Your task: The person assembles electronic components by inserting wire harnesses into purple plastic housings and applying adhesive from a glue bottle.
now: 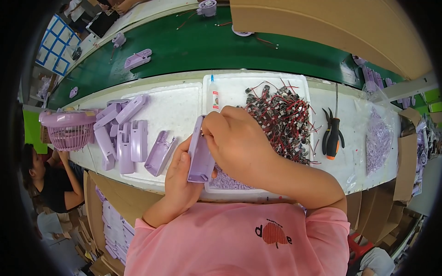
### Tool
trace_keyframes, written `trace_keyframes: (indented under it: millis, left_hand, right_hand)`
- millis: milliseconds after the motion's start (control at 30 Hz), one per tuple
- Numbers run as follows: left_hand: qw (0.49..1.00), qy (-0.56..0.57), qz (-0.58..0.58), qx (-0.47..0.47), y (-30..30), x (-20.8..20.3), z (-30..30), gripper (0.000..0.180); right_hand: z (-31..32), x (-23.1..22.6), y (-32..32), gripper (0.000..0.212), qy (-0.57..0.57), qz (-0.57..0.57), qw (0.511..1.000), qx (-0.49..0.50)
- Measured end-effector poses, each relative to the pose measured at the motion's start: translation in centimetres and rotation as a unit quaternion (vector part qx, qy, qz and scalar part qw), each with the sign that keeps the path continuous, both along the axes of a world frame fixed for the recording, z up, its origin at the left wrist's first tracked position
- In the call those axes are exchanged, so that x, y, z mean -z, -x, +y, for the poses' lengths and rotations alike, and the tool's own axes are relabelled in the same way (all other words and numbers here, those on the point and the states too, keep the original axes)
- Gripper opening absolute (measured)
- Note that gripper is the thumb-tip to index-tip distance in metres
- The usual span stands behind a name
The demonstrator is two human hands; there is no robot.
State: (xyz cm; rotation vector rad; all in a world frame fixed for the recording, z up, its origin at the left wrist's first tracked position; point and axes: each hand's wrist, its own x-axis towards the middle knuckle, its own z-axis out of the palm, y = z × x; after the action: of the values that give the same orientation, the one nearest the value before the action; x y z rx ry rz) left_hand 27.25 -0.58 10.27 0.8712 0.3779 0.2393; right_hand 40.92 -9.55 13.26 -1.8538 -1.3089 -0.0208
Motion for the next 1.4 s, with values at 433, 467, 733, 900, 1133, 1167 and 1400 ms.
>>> trace_keyframes:
  millis: [433, 467, 733, 900, 1133, 1167, 1400]
  left_hand:
    - [1.000, -0.020, 0.010, -0.016, -0.5, -0.4, -0.2, 0.048]
    - [0.999, -0.031, 0.026, -0.024, -0.7, -0.5, -0.2, 0.048]
    - [0.994, 0.106, 0.010, -0.011, -1.4, 0.0, 0.8, 0.048]
    - [0.994, 0.105, -0.014, 0.004, -0.9, 0.1, 0.9, 0.049]
    - [0.997, 0.057, 0.046, -0.033, -1.2, -1.4, -0.5, 0.048]
    - [0.996, 0.075, 0.029, -0.027, -1.2, -1.0, -0.4, 0.047]
    - [0.550, -0.820, 0.158, -0.022, 2.5, -1.5, 7.4, 0.063]
  right_hand:
    - [0.4, 1.0, 0.6, 0.028, -0.037, -0.115, 0.992, -0.035]
    - [0.5, 1.3, 0.4, 0.028, -0.036, -0.114, 0.992, -0.035]
    - [0.4, -0.2, -0.7, 0.021, 0.037, 0.033, 0.998, -0.031]
    - [-1.2, -0.9, -1.5, 0.025, -0.006, -0.029, 0.999, -0.015]
    - [-1.6, 0.0, 2.0, 0.020, 0.019, -0.122, 0.982, -0.141]
    - [-1.5, 0.2, 2.0, 0.017, 0.029, -0.130, 0.977, -0.164]
    - [-1.4, -2.4, -7.2, 0.009, 0.110, -0.188, 0.976, -0.023]
